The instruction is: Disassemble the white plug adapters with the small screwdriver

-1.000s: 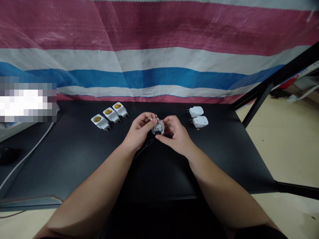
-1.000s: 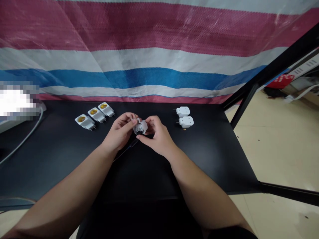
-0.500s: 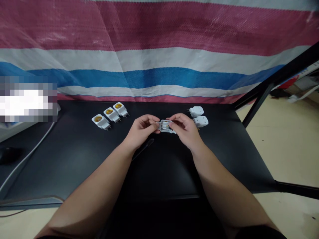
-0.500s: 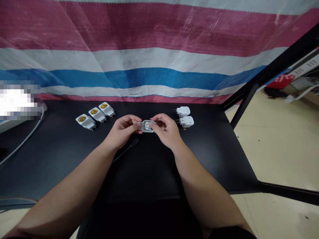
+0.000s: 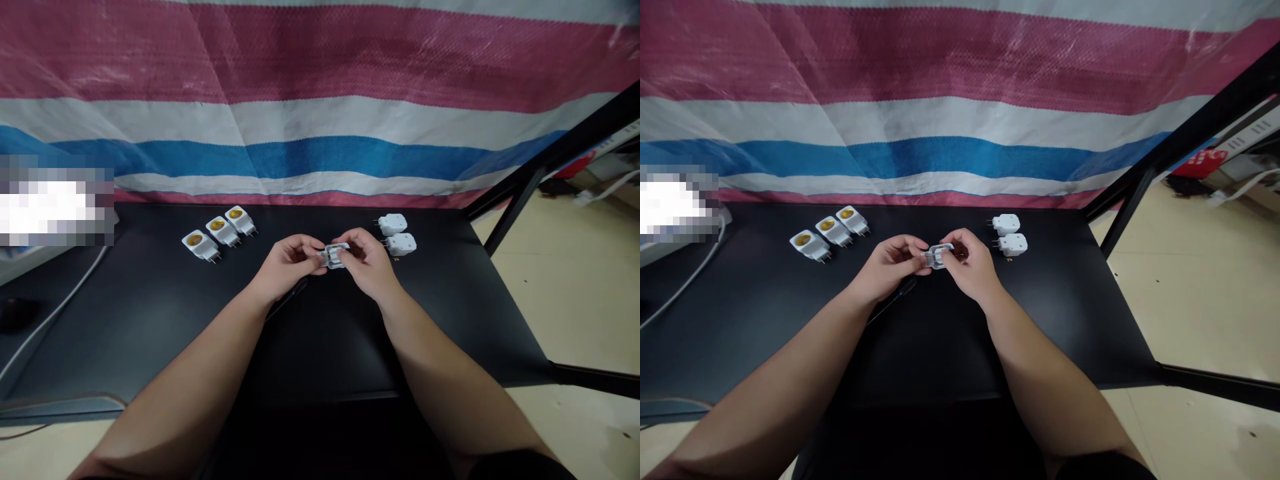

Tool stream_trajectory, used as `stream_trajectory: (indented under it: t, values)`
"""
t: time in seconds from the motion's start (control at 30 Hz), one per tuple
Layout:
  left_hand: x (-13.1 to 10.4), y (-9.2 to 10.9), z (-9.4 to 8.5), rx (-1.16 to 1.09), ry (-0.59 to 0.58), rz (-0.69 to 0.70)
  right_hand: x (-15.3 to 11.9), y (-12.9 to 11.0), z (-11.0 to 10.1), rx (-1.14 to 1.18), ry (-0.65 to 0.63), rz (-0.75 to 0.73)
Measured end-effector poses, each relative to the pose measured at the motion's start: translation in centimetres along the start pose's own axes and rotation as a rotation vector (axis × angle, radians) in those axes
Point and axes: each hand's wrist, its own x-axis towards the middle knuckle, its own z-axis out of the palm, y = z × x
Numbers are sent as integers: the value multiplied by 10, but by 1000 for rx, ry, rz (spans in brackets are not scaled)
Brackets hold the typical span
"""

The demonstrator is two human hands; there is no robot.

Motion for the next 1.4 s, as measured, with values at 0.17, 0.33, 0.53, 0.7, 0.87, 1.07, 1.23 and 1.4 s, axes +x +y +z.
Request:
stream_trajectory:
  t: [0.17, 0.33, 0.53, 0.7, 0.87, 1.07, 1.23, 1.4]
  values:
    - [-1, 0, 2, 38, -54, -12, -2, 1, 4, 33, -26, -6]
    - [-1, 0, 4, 45, -40, -17, -5, 3, 5, 58, -23, 1]
    - [0, 1, 1, 23, -25, -30, -6, -4, 3, 13, -8, -53]
    - [0, 2, 1, -24, 44, -51, -4, -6, 0, -107, 1, -158]
    - [-1, 3, 0, -36, 59, -101, -5, -5, -2, -181, -23, -185]
    - [-1, 4, -2, -110, 52, -162, -5, -13, -4, -321, 5, -339]
    - [0, 2, -4, -142, 35, -175, -8, -18, -2, -316, 38, -375]
    - [0, -1, -4, -166, 47, -118, -9, -17, 3, -204, -4, -268]
